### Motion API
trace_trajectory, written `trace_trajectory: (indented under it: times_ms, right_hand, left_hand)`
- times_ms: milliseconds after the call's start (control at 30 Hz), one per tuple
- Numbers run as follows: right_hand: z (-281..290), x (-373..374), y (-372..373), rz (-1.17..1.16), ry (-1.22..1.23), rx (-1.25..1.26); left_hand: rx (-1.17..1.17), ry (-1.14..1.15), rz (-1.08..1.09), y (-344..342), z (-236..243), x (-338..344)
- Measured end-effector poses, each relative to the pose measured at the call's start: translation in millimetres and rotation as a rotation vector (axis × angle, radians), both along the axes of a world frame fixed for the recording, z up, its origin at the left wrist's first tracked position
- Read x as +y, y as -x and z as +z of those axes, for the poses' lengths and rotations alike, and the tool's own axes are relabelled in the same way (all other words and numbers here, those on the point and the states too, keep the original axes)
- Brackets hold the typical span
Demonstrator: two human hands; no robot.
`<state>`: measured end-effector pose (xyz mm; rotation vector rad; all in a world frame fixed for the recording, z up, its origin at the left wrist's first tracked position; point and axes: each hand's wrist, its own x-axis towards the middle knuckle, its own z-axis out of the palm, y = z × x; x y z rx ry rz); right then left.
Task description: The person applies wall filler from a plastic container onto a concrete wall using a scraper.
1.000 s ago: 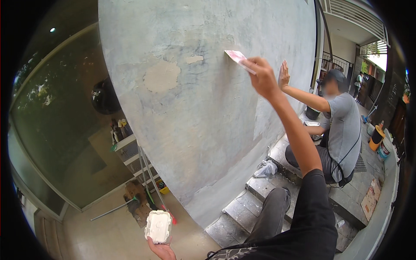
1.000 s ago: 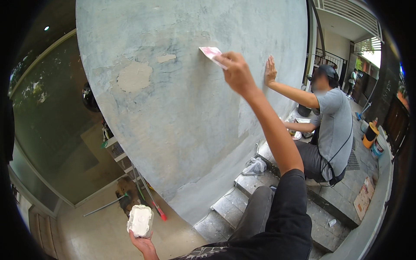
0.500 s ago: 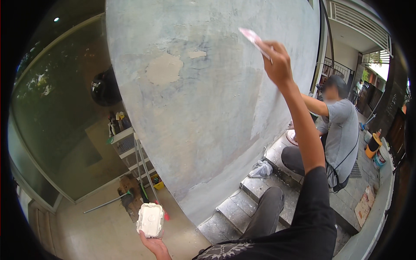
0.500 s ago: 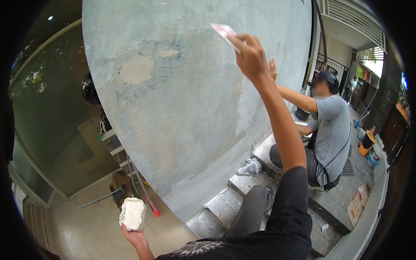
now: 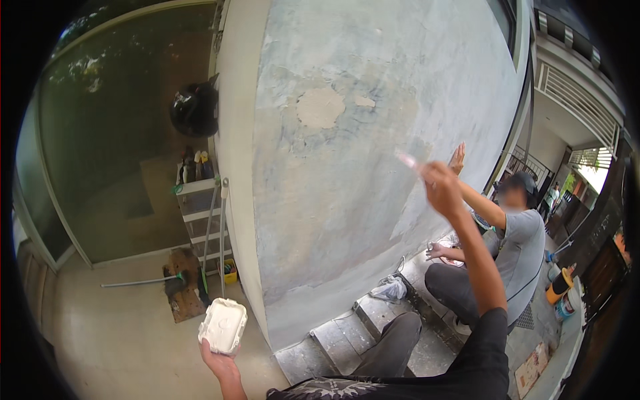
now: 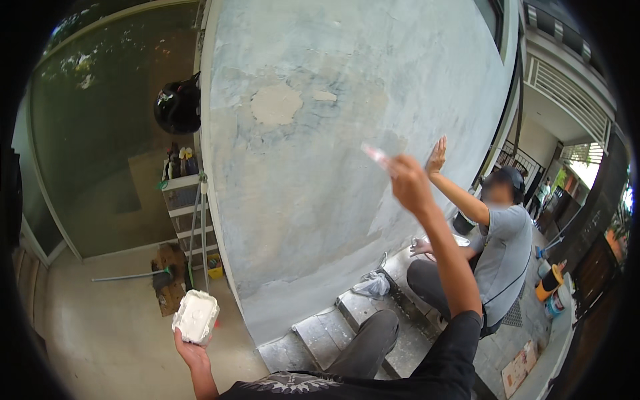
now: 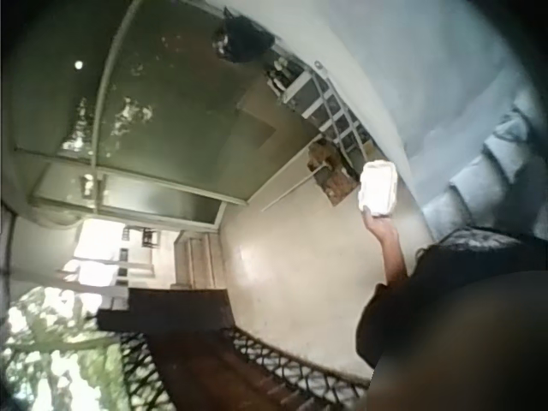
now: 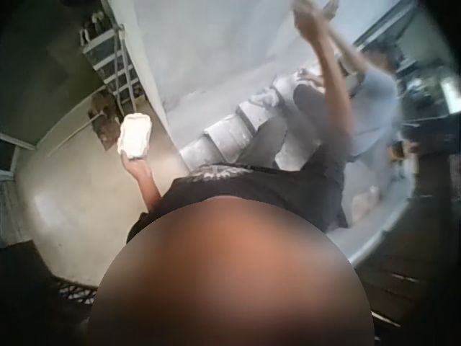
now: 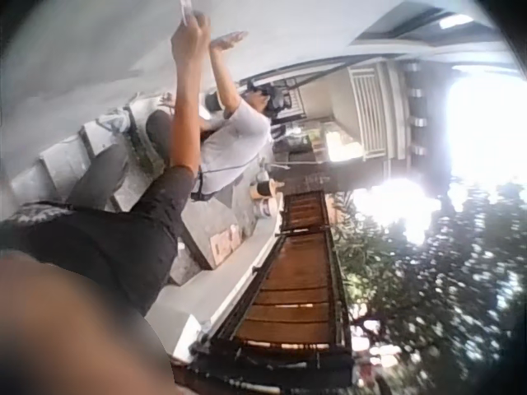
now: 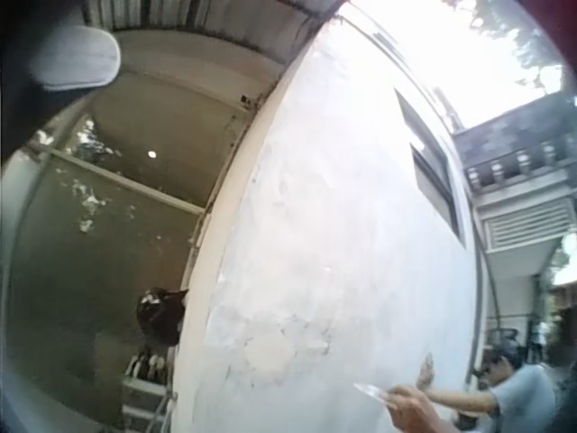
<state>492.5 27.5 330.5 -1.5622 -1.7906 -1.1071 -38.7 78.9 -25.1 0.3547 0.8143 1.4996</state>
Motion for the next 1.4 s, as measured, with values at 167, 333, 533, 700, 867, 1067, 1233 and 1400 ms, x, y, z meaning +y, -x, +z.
trace_trajectory:
  times_ms: [167,333,533,700,867,1067,1233,1400]
  right_hand:
    - [113,26,32,0.125,-0.454,-0.106]
    - [53,90,-3,0.052,-0.383,-0.203]
    - [-118,24,-9,0.095,0.074,0.023]
    - [-32,13,-25,-0.020,-0.056,-0.082]
    - [81,48,-32,0.035,-0.551,-0.001]
    - [-50,82,-61,-0.005,-0.296,0.042]
    - [-119,6,-57,-0.036,0.124,0.180]
    - [-20,-2,-61,-0.124,-0.110,0.040]
  left_hand:
    - [-0.032,-0.056,-0.002,-12,16,2]
    - [-0.124,-0.058,0.052,-16,11,-10]
    - [-0.043,0.027,-0.040,-7,5,-24]
    - [0.048,0.019,-0.065,5,8,-19]
    - [0.018,-0.022,-0.050,-4,22,-19]
    - [-0.053,-0.029,-0.074,-21,21,-25]
    - [0.005,0.037,-0.147,-9,12,-29]
    - [0.047,0.005,-0.202,-8,13,-20]
